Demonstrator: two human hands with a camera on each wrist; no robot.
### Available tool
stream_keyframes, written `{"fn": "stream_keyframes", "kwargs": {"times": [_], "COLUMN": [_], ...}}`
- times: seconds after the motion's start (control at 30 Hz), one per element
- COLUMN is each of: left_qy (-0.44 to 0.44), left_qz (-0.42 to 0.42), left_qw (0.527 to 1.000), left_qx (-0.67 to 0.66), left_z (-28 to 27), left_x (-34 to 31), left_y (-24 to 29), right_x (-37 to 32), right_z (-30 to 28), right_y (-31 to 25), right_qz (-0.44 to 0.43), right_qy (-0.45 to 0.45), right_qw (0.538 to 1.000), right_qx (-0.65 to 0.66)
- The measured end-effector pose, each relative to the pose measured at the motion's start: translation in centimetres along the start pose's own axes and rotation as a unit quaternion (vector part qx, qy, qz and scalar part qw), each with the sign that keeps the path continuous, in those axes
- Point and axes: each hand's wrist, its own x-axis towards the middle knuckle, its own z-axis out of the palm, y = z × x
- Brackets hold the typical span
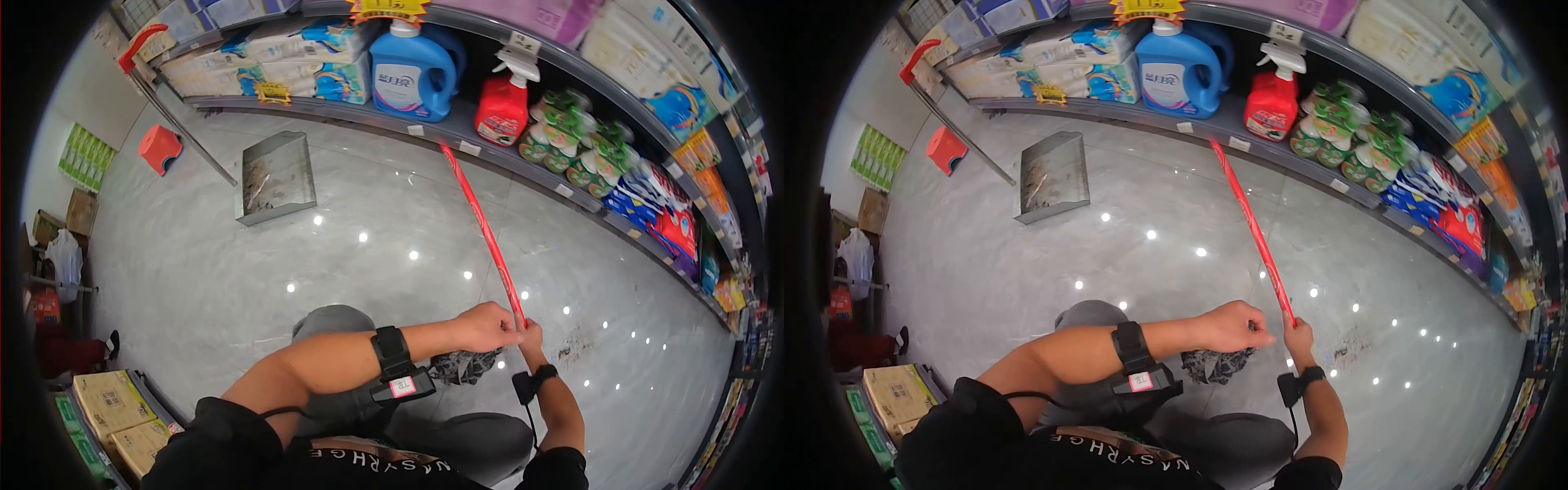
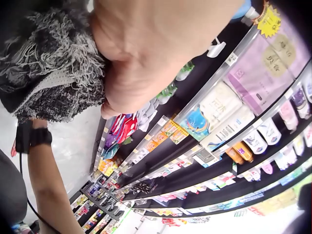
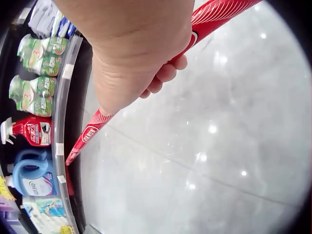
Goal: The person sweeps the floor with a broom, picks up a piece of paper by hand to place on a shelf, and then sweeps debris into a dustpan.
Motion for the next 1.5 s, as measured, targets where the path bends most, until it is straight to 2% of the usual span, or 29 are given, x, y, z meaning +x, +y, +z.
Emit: {"fn": "stream_keyframes", "kwargs": {"times": [0.13, 0.23, 0.37, 0.47, 0.63, 0.73, 0.77, 0.83, 0.93, 1.03, 1.13, 1.23, 1.27, 1.3, 1.33, 1.37, 1.4, 1.5], "left_qy": [0.044, 0.036, 0.061, 0.074, 0.084, 0.084, 0.081, 0.083, 0.087, 0.093, 0.094, 0.104, 0.109, 0.119, 0.119, 0.118, 0.117, 0.102], "left_qz": [-0.002, -0.029, -0.024, -0.013, 0.003, -0.001, -0.005, -0.002, 0.011, 0.025, 0.042, 0.048, 0.049, 0.049, 0.044, 0.039, 0.034, 0.021], "left_qw": [0.998, 0.998, 0.996, 0.993, 0.994, 0.993, 0.993, 0.994, 0.995, 0.994, 0.994, 0.992, 0.990, 0.989, 0.989, 0.989, 0.988, 0.987], "left_qx": [0.036, 0.040, 0.063, 0.087, 0.075, 0.081, 0.082, 0.073, 0.052, 0.042, 0.042, 0.059, 0.069, 0.075, 0.079, 0.084, 0.090, 0.125], "left_z": [-0.7, -1.6, -1.2, -0.5, 0.6, 0.7, 0.8, 1.3, 2.1, 2.9, 3.6, 3.7, 3.6, 3.5, 3.5, 3.4, 3.4, 2.9], "left_x": [0.1, -0.4, 0.3, 0.7, 1.4, 1.7, 1.7, 1.9, 2.4, 2.9, 2.7, 2.0, 1.6, 1.2, 1.0, 0.8, 0.5, -0.1], "left_y": [-0.3, 0.7, 0.4, 0.1, -0.3, 0.0, 0.2, 0.1, 0.2, 0.5, 0.6, 1.1, 1.3, 1.8, 1.9, 1.9, 2.0, 2.1], "right_x": [4.0, 4.4, 5.4, 4.7, 1.1, -3.2, -5.3, -10.4, -16.2, -18.2, -15.2, -7.5, -5.0, -1.9, 2.8, 2.0, 3.2, 3.3], "right_z": [2.4, 1.2, -0.6, -2.8, -6.4, -8.4, -8.8, -10.1, -9.7, -9.7, -10.0, -8.2, -8.0, -7.3, -5.3, -7.4, -7.6, -7.9], "right_y": [-4.7, -7.7, -7.7, -6.7, -0.1, 5.4, 7.4, 9.7, 14.9, 15.5, 11.1, 7.1, 4.2, 3.0, 4.3, -2.8, -5.0, -4.9], "right_qz": [-0.026, -0.017, -0.046, -0.026, -0.063, -0.002, -0.012, 0.037, 0.066, 0.058, 0.059, 0.035, 0.026, -0.013, -0.083, 0.005, 0.006, 0.020], "right_qy": [-0.010, -0.032, -0.070, -0.084, -0.034, -0.040, -0.015, 0.014, 0.057, 0.069, 0.060, 0.049, 0.039, 0.036, 0.017, -0.003, -0.007, -0.011], "right_qw": [0.999, 0.998, 0.995, 0.996, 0.994, 0.992, 0.995, 0.992, 0.996, 0.996, 0.995, 0.987, 0.984, 0.989, 0.980, 0.989, 0.989, 0.989], "right_qx": [-0.017, -0.043, -0.048, -0.021, -0.081, -0.119, -0.103, -0.116, -0.028, -0.001, -0.059, -0.146, -0.170, -0.141, -0.177, -0.150, -0.145, -0.145]}}
